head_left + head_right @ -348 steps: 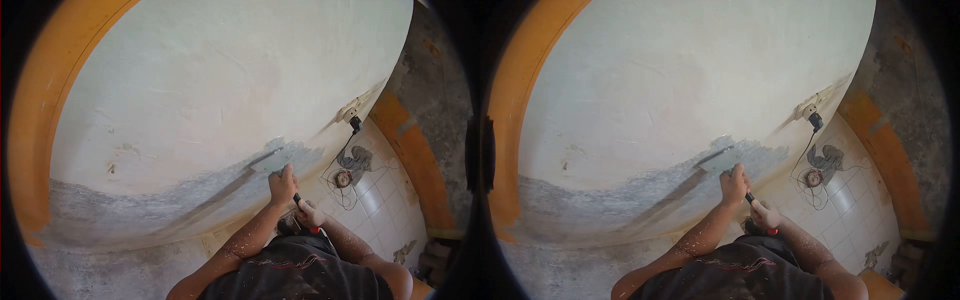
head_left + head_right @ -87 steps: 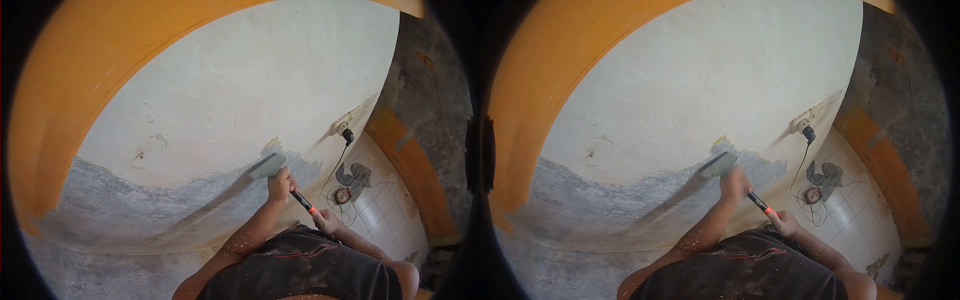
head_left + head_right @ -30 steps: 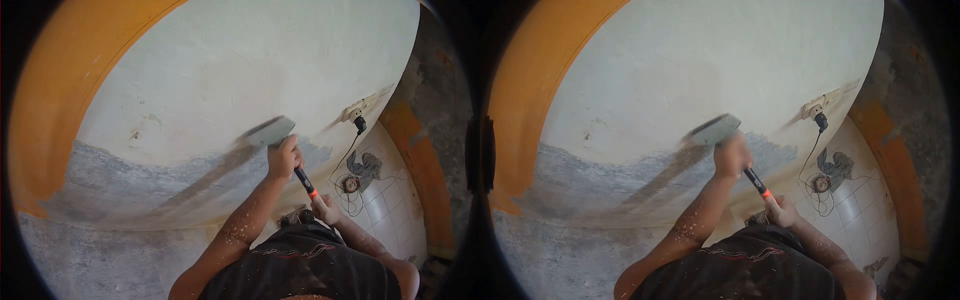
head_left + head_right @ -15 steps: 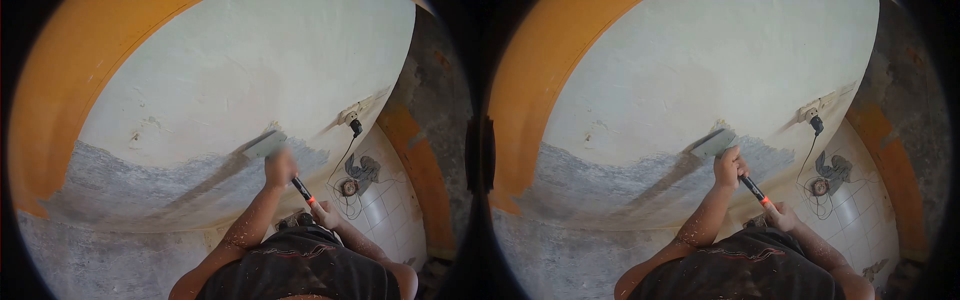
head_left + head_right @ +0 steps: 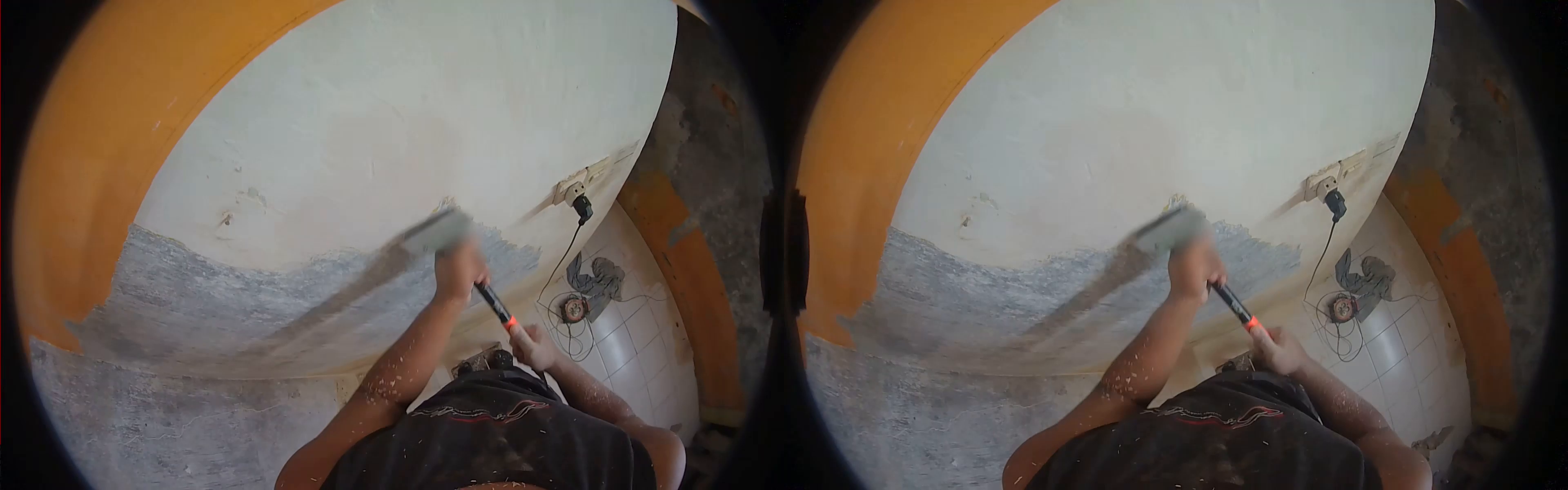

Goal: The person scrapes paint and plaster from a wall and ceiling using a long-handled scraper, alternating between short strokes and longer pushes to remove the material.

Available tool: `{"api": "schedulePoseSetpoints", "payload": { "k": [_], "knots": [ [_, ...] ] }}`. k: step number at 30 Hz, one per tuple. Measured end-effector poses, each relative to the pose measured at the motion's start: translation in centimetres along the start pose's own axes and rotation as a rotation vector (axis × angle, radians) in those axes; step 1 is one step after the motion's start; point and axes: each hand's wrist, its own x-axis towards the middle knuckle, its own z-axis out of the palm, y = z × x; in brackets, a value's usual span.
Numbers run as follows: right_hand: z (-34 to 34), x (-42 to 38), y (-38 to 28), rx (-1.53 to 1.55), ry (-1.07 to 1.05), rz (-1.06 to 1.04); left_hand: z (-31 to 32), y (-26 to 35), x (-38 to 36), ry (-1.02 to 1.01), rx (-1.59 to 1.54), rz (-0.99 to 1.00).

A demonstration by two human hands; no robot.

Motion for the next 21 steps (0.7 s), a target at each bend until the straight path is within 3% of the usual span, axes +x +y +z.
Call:
{"api": "schedulePoseSetpoints", "payload": {
  "k": [1,7,9,13,15,17,21],
  "knots": [
    [-0.1,0.0,-0.4,0.025,0.000,0.011,0.8,0.7,0.0,-0.024,0.045,0.063],
    [-0.5,-1.0,-0.1,-0.013,-0.025,0.108,-1.8,-1.6,-0.3,-0.013,-0.065,-0.012],
    [-0.6,-0.7,1.2,-0.183,-0.013,0.103,-2.4,-2.2,-0.3,0.049,-0.071,-0.073],
    [-0.8,0.4,0.4,0.042,-0.042,0.068,1.3,1.3,-0.2,-0.034,0.013,0.034],
    [-1.2,0.3,0.9,-0.054,-0.016,0.058,0.0,0.1,0.0,-0.076,0.022,0.076],
    [-1.1,-0.4,1.3,-0.220,-0.017,0.120,-2.2,-2.0,-0.3,0.022,-0.089,-0.021],
    [0.1,-0.9,0.5,-0.077,-0.003,0.126,-2.0,-2.2,-0.1,0.045,-0.027,-0.027]
  ]
}}
